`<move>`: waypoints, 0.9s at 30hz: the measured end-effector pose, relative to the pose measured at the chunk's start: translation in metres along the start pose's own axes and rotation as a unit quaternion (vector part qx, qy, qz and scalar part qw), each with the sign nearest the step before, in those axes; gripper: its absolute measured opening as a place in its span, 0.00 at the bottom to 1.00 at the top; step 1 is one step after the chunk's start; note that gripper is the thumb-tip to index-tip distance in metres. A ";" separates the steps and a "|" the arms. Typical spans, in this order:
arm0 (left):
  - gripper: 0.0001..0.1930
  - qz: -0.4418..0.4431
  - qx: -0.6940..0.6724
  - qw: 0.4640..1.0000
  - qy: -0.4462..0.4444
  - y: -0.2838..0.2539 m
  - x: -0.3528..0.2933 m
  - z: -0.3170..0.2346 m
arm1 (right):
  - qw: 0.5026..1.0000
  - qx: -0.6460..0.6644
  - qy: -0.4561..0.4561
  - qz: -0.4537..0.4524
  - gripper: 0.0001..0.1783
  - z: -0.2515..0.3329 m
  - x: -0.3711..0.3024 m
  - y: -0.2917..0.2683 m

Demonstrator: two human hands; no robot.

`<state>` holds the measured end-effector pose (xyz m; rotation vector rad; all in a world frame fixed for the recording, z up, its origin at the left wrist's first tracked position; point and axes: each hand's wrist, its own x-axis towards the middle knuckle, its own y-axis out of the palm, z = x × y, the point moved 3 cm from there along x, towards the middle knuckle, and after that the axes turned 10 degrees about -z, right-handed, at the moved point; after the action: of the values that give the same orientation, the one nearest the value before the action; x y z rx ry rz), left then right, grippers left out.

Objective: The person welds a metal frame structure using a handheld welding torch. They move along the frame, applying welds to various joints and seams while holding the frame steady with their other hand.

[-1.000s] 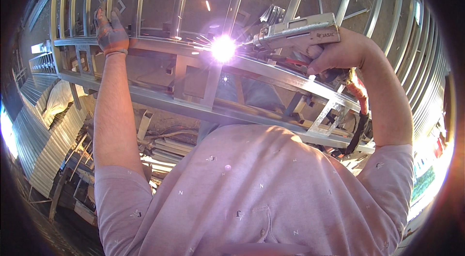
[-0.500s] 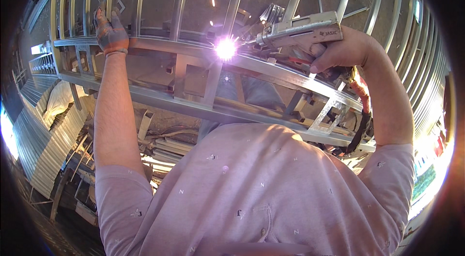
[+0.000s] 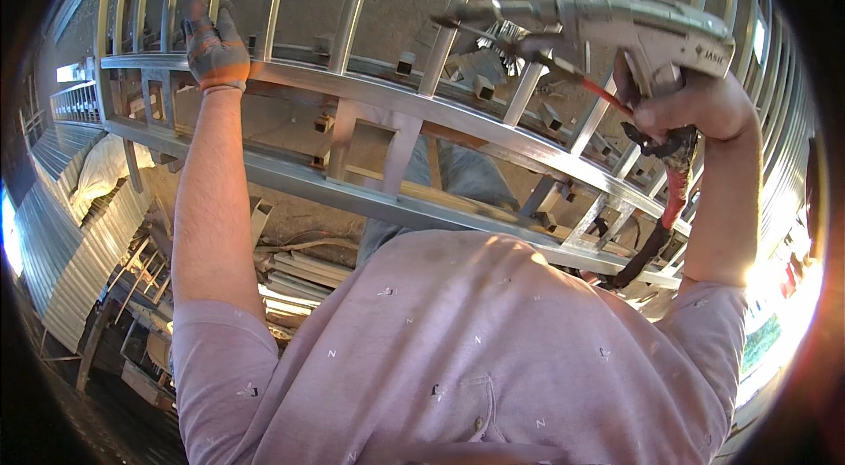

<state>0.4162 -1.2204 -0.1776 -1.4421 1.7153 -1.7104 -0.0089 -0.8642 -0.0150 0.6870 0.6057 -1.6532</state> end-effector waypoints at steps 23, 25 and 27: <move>0.23 -0.037 -0.076 0.996 0.008 -0.009 0.006 -0.014 | 0.978 -0.109 0.132 0.115 0.24 0.002 0.101 0.110; 0.22 -0.048 -0.088 0.995 0.015 -0.009 0.006 -0.015 | 0.976 -0.107 0.141 0.125 0.24 0.002 0.103 0.110; 0.22 -0.058 -0.115 0.991 0.023 -0.010 0.006 -0.015 | 0.977 -0.109 0.141 0.120 0.25 0.003 0.103 0.110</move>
<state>0.4053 -1.2147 -0.1631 -1.6419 1.9423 -1.6585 0.0849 -0.9552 -0.0898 0.8059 0.8576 -1.2543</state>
